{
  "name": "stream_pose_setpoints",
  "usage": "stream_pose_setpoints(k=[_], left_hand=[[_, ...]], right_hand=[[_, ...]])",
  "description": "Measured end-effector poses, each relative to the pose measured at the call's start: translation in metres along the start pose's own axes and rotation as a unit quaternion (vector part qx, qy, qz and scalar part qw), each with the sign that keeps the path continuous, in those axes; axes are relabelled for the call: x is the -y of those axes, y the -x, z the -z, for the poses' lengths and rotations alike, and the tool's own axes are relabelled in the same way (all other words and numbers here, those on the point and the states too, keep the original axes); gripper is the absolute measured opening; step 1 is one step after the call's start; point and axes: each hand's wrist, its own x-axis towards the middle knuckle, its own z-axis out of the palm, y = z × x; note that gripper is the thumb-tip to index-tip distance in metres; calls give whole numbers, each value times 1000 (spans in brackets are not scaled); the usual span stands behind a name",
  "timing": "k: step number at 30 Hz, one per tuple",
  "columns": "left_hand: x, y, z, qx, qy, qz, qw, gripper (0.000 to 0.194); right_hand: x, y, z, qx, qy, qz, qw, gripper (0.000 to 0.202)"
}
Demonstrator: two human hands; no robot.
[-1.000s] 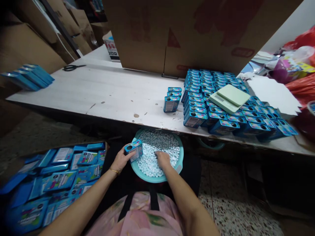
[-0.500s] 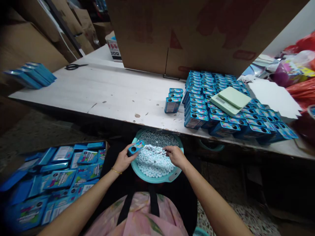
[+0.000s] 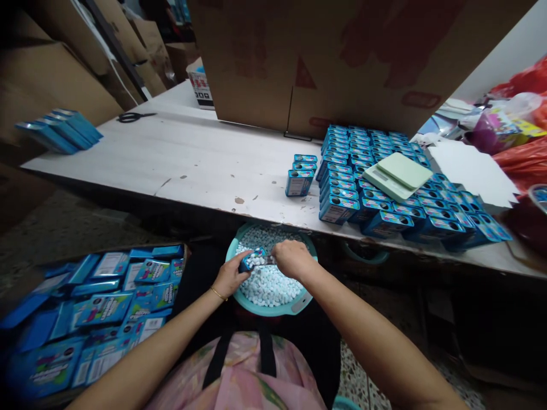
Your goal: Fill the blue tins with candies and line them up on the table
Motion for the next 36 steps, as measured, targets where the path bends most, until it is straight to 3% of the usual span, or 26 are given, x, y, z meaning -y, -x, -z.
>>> stream_pose_setpoints(k=[5, 9, 11, 14, 16, 19, 22, 24, 27, 30, 36], left_hand=[[-1, -5, -5, 2, 5, -22, 1000, 52], [-1, -4, -1, -10, 13, -10, 1000, 49], [0, -2, 5, -19, 18, 8, 1000, 48], [4, 1, 15, -33, 39, 33, 998, 47], [7, 3, 20, -51, 58, 45, 996, 47], [11, 5, 25, -76, 82, 64, 992, 47], [14, 9, 27, -89, 106, 70, 988, 47], [15, 11, 30, -100, 121, 66, 985, 47], [16, 11, 34, -116, 129, 65, 983, 48], [17, 9, 34, -122, 112, 64, 984, 47], [8, 3, 17, -82, 63, 50, 993, 47]], right_hand=[[16, 9, 12, -23, 36, 1, 999, 28], [-6, 24, 6, -18, 32, -28, 999, 29], [-27, 27, -16, -7, 20, -61, 998, 32], [-46, 16, -67, 26, -23, -110, 993, 35], [-40, -2, -102, 45, -53, -123, 990, 35], [-11, -34, -141, 42, -84, -119, 988, 36], [11, -57, -161, -1, -164, -129, 978, 36], [9, -62, -169, -32, -234, -128, 963, 34], [-10, -55, -170, -60, -323, -106, 938, 31], [-30, -38, -156, -72, -378, -78, 920, 32], [-41, -5, -88, -109, -369, -2, 923, 33]])
